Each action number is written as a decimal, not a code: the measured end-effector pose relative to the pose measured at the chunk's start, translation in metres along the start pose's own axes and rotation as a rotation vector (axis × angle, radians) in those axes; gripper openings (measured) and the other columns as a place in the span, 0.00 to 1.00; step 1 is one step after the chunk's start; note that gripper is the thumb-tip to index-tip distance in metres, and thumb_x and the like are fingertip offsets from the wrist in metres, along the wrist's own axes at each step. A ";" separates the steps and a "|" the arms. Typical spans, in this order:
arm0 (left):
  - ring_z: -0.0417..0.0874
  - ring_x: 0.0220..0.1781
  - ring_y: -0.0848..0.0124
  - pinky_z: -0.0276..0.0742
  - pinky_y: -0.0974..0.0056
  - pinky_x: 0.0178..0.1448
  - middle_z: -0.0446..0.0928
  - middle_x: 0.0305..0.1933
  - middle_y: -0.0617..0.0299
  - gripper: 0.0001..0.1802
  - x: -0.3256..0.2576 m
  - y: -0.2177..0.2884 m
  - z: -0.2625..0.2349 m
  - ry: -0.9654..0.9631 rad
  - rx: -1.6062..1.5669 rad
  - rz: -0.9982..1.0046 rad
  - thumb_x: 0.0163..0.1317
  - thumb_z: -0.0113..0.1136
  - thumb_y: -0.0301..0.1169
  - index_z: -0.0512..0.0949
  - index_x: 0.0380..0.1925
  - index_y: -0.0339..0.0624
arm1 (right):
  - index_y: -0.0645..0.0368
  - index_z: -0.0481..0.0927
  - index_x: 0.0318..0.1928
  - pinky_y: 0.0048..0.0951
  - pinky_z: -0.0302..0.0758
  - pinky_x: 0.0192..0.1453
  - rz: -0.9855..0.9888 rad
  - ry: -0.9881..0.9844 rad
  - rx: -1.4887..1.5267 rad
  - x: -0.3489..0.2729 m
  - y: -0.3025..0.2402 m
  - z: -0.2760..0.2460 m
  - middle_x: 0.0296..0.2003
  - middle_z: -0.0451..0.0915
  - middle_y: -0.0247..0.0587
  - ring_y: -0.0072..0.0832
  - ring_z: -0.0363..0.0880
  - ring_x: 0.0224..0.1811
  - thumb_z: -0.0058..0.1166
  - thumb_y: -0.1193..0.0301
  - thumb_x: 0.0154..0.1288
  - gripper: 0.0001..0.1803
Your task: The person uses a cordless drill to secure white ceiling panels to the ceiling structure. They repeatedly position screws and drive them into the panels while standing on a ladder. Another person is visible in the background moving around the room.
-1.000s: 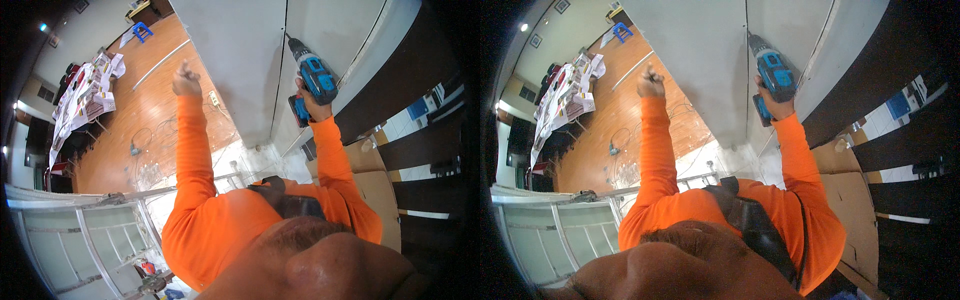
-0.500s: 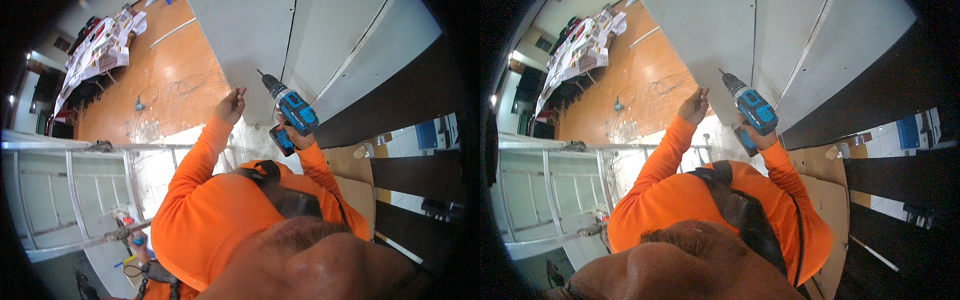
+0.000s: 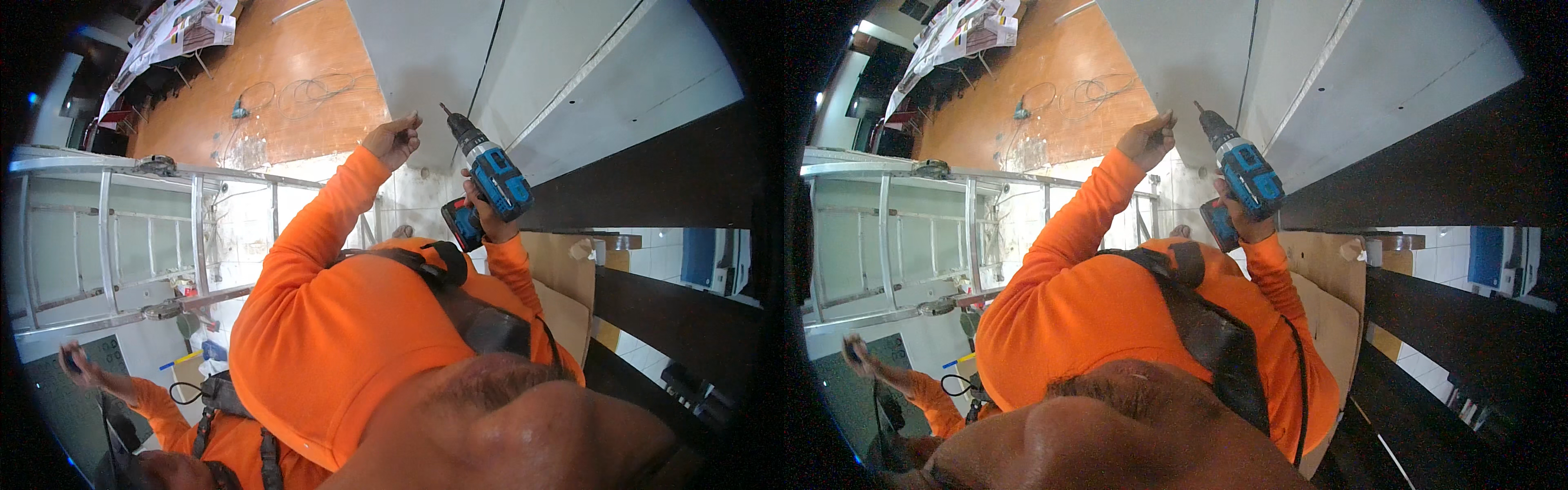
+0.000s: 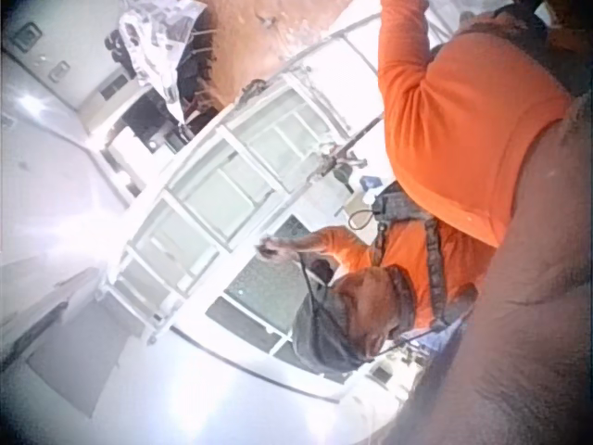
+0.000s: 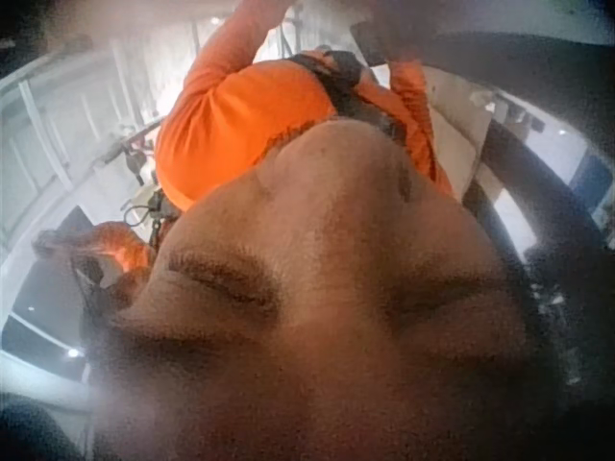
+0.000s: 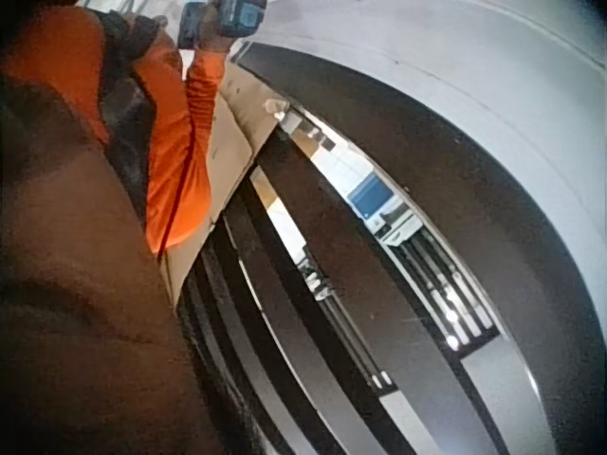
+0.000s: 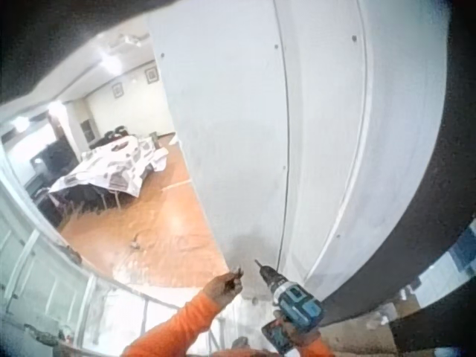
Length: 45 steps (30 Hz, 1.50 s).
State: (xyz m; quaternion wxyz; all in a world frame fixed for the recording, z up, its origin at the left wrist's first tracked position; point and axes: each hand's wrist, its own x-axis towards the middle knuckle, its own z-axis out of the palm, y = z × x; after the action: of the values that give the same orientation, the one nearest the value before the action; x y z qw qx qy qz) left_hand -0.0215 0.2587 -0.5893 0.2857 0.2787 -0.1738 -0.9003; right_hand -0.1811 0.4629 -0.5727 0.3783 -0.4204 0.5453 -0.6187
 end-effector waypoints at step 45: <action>0.60 0.22 0.78 0.64 0.71 0.28 0.65 0.24 0.70 0.15 -0.016 -0.059 0.179 -0.305 -0.127 0.293 0.65 0.58 0.44 0.73 0.38 0.44 | 0.64 0.76 0.49 0.23 0.76 0.33 -0.582 -0.077 -0.241 -0.017 -0.036 -0.108 0.44 0.82 0.47 0.21 0.78 0.30 0.56 0.77 0.65 0.13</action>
State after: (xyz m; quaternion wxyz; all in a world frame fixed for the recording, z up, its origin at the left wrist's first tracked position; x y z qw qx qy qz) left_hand -0.1434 0.3419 -0.4704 0.4006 0.0927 -0.1967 -0.8901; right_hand -0.2759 0.5217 -0.5441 0.1532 -0.6239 0.4566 -0.6155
